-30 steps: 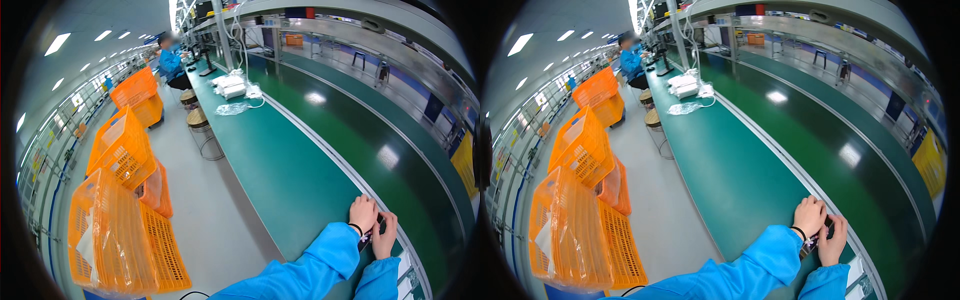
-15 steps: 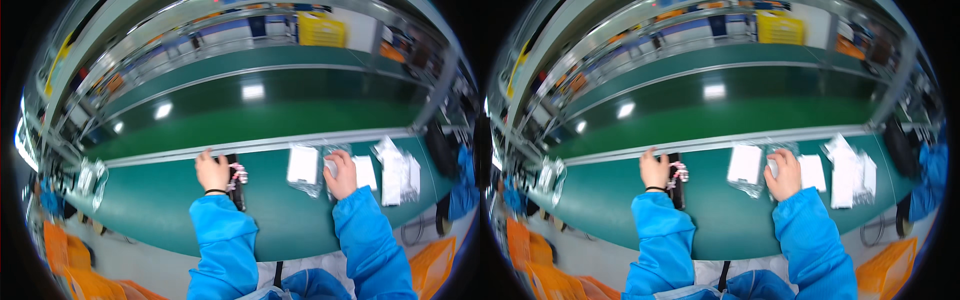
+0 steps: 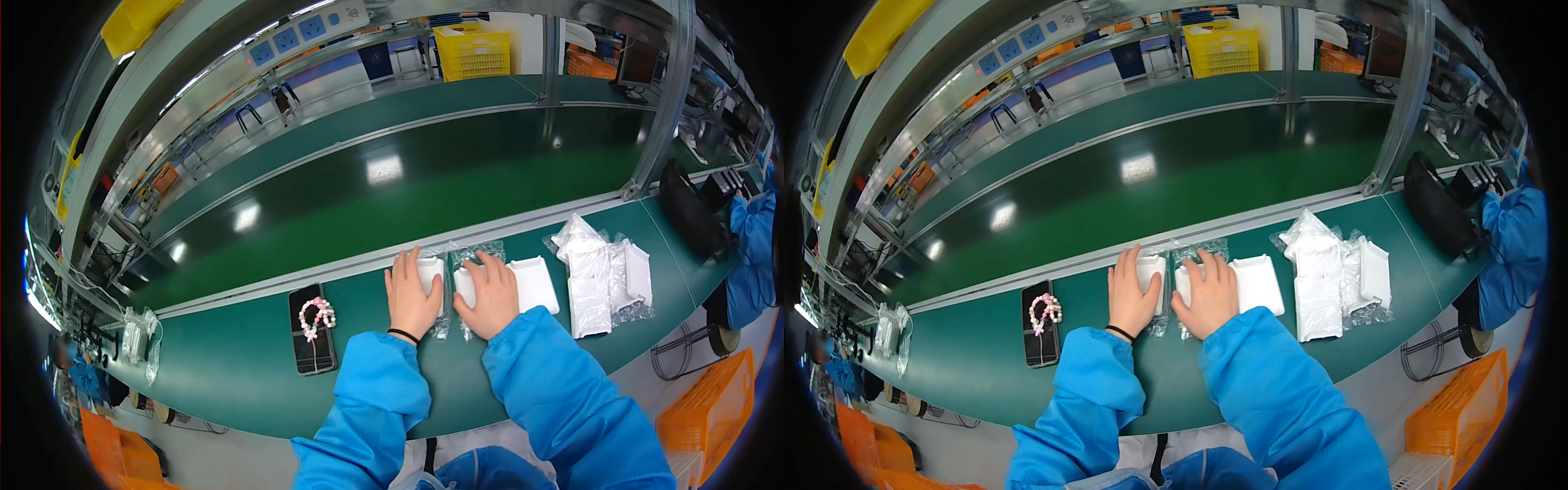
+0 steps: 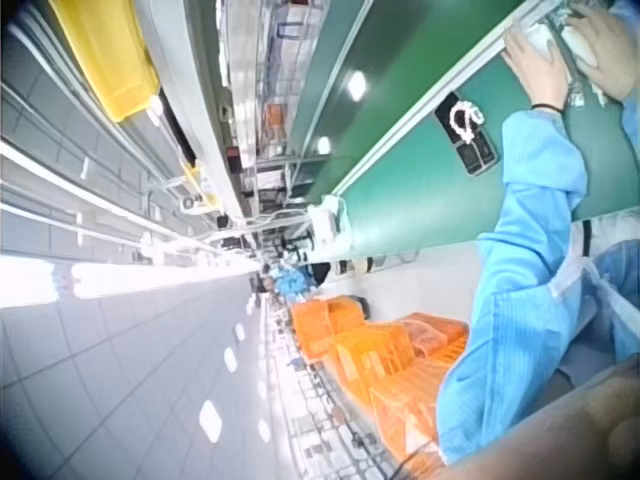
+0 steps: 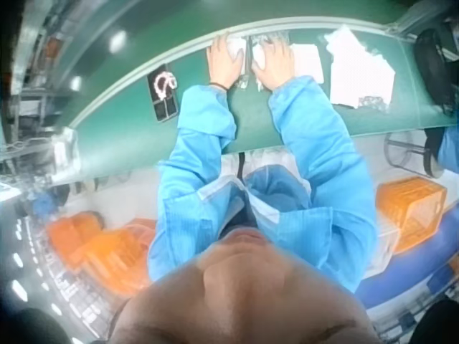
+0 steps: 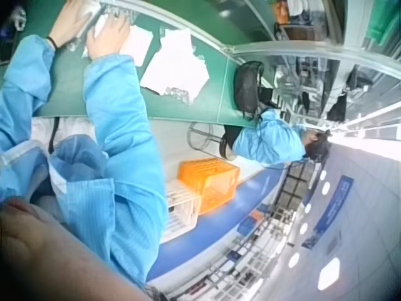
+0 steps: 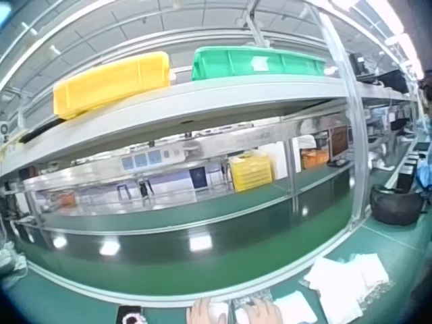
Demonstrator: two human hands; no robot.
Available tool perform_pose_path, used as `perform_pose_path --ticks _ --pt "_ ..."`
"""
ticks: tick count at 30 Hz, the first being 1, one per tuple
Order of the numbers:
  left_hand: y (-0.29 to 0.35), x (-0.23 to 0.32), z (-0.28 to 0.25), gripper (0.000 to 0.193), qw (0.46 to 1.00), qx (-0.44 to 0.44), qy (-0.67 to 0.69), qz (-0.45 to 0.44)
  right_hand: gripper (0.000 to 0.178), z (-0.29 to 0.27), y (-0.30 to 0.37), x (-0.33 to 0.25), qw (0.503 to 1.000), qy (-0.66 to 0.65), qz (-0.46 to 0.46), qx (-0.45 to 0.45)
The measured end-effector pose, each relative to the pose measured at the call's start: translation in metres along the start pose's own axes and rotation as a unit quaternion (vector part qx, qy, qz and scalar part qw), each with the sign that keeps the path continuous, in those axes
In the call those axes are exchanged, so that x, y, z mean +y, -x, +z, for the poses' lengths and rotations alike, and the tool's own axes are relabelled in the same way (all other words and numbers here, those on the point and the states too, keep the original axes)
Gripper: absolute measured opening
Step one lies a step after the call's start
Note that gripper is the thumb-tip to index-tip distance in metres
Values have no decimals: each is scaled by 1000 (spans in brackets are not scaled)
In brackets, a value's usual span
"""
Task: Assembling components onto a handheld electronic device and scanning it for testing.
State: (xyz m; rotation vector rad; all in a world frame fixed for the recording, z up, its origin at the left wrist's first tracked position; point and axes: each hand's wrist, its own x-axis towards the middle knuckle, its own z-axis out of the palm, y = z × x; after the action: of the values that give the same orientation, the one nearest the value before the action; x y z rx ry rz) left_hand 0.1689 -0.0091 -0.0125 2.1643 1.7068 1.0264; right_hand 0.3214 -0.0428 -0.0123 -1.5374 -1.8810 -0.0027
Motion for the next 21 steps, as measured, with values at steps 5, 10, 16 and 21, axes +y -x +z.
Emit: perform_pose_path --ticks 5,10,16,21 --pt "-1 1 6 56 999 10 -20 31 54 -4 -7 6 1000 2 -4 2" --pt "-5 0 4 57 999 9 -37 31 52 -2 -12 8 1000 -27 -10 6" --pt "-8 24 -14 64 993 101 0 67 51 -12 -13 8 999 -3 -2 49" --pt "-5 77 -39 63 925 242 96 275 50 0 -7 14 999 -2 13 39"
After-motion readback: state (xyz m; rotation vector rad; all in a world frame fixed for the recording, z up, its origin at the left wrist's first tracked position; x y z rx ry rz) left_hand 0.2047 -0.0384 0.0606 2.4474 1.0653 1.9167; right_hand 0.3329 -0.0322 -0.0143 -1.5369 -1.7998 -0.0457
